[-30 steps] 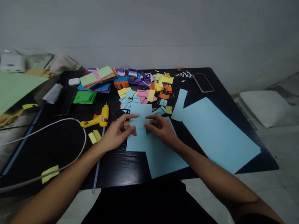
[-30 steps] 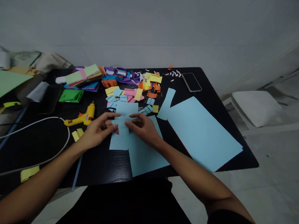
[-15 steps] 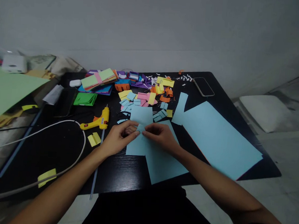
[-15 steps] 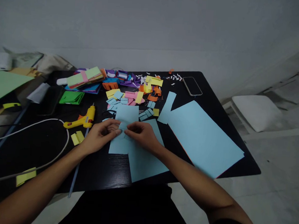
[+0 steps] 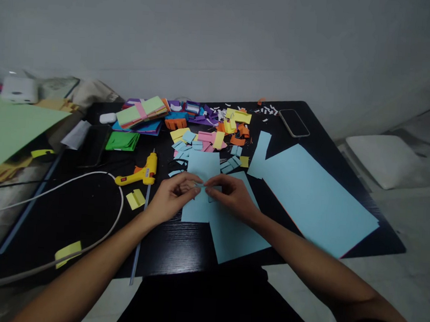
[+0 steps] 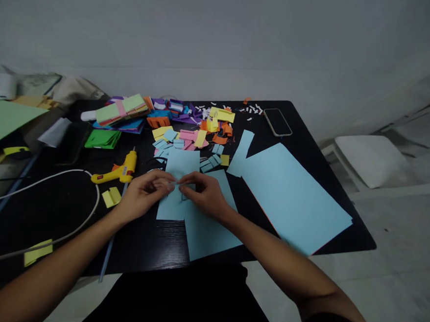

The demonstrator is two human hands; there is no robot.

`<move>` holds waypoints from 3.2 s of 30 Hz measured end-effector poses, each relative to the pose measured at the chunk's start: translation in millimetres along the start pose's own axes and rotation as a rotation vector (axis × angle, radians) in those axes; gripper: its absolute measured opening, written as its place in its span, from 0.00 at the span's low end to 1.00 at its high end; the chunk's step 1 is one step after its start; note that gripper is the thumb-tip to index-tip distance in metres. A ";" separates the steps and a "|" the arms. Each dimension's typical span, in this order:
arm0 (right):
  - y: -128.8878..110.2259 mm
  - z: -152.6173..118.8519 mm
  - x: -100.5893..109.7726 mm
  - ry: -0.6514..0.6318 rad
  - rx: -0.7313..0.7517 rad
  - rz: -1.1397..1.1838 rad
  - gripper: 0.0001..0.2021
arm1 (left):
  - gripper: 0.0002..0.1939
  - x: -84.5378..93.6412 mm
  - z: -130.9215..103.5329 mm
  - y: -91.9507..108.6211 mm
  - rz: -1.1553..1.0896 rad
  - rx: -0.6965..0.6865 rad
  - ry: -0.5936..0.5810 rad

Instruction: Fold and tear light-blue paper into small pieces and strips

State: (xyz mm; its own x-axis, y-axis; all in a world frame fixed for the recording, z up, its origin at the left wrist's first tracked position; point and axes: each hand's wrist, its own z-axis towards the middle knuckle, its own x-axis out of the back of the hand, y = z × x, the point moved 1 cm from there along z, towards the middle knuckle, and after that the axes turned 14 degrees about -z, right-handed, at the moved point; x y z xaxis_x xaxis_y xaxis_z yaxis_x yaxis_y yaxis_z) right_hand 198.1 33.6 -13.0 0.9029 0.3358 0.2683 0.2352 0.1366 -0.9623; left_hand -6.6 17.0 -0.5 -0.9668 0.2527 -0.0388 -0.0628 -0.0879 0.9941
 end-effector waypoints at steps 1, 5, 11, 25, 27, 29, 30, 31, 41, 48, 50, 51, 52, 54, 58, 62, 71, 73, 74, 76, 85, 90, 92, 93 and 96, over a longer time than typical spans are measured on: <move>-1.0 0.0 0.1 0.001 -0.002 0.010 0.07 | 0.07 -0.2 -0.2 1.2 0.011 -0.013 0.003; -3.2 0.9 0.3 -0.010 -0.036 0.075 0.07 | 0.06 0.0 -1.9 3.6 0.112 -0.092 0.010; -0.8 2.3 1.8 -0.026 -0.067 0.195 0.07 | 0.08 0.7 -5.4 4.8 0.309 -0.323 -0.037; -1.9 -1.3 -1.4 0.073 0.005 0.102 0.12 | 0.08 1.1 -5.3 2.4 0.393 -0.197 -0.022; -2.8 -1.5 -1.2 0.077 0.000 0.105 0.13 | 0.09 0.8 -5.0 2.4 0.391 -0.184 -0.018; -3.9 -1.7 -1.1 0.074 0.001 0.122 0.13 | 0.10 1.0 -4.9 3.0 0.360 -0.166 -0.030; -4.4 -1.7 -1.1 0.076 0.005 0.133 0.13 | 0.10 1.3 -4.9 3.3 0.342 -0.156 -0.037; -4.6 -1.8 -1.1 0.076 0.012 0.141 0.13 | 0.10 1.7 -5.0 3.5 0.324 -0.146 -0.044; 0.0 -1.6 0.3 0.007 0.019 -0.054 0.12 | 0.09 0.4 -5.2 3.5 0.301 -0.138 -0.030; 0.5 3.6 6.2 0.028 -0.058 0.053 0.13 | 0.09 12.7 2.1 9.2 0.207 -0.116 0.063; 1.3 4.4 5.7 0.039 -0.076 0.093 0.14 | 0.09 12.9 3.4 9.5 0.167 -0.104 0.095; 1.1 4.4 5.0 0.032 -0.083 0.106 0.14 | 0.09 11.6 3.4 9.0 0.159 -0.091 0.084; 0.3 4.1 4.1 0.022 -0.086 0.113 0.15 | 0.10 9.7 3.0 7.9 0.160 -0.077 0.062; -2.1 3.2 2.4 -0.009 -0.088 0.109 0.16 | 0.10 5.4 1.5 4.8 0.191 -0.050 -0.001; -5.5 1.6 0.9 -0.027 -0.048 0.045 0.17 | 0.13 2.7 -0.8 -2.0 0.247 -0.026 -0.056; -3.2 1.1 0.6 -0.013 -0.016 -0.038 0.15 | 0.14 5.2 -0.2 -3.8 0.234 -0.013 -0.057; -3.7 2.7 1.6 -0.015 -0.049 -0.047 0.15 | 0.15 3.7 1.1 1.5 0.224 0.017 -0.063; -3.8 3.0 1.4 -0.028 -0.054 -0.036 0.16 | 0.15 4.2 1.1 0.7 0.219 0.025 -0.057; -3.6 3.0 1.2 -0.032 -0.053 -0.033 0.17 | 0.15 4.5 1.1 0.4 0.216 0.031 -0.054; -2.8 2.6 0.4 -0.046 -0.054 -0.023 0.18 | 0.16 4.8 1.1 -0.2 0.204 0.042 -0.048; 2.5 2.0 0.0 -0.052 -0.026 -0.071 0.16 | 0.14 5.5 0.5 -2.6 0.162 0.058 -0.062; -0.6 2.1 0.9 -0.055 -0.023 -0.056 0.15 | 0.14 4.3 1.8 -1.1 0.134 0.072 -0.062; -2.5 1.9 0.7 -0.056 -0.032 -0.055 0.15 | 0.12 3.9 2.3 0.0 0.119 0.073 -0.053; -3.4 1.9 0.6 -0.053 -0.038 -0.056 0.15 | 0.12 3.9 2.4 0.5 0.113 0.072 -0.051; -5.3 1.9 -0.1 -0.040 -0.062 -0.031 0.15 | 0.10 4.3 2.3 1.3 0.095 0.076 -0.051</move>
State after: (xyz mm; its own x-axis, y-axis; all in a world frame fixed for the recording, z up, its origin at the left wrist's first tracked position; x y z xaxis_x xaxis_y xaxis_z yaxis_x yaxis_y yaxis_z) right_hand 196.1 34.7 -7.9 0.8801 0.3697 0.2980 0.2853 0.0898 -0.9542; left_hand -10.3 20.2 0.8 -0.9534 0.2958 0.0597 0.0496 -0.0414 0.9979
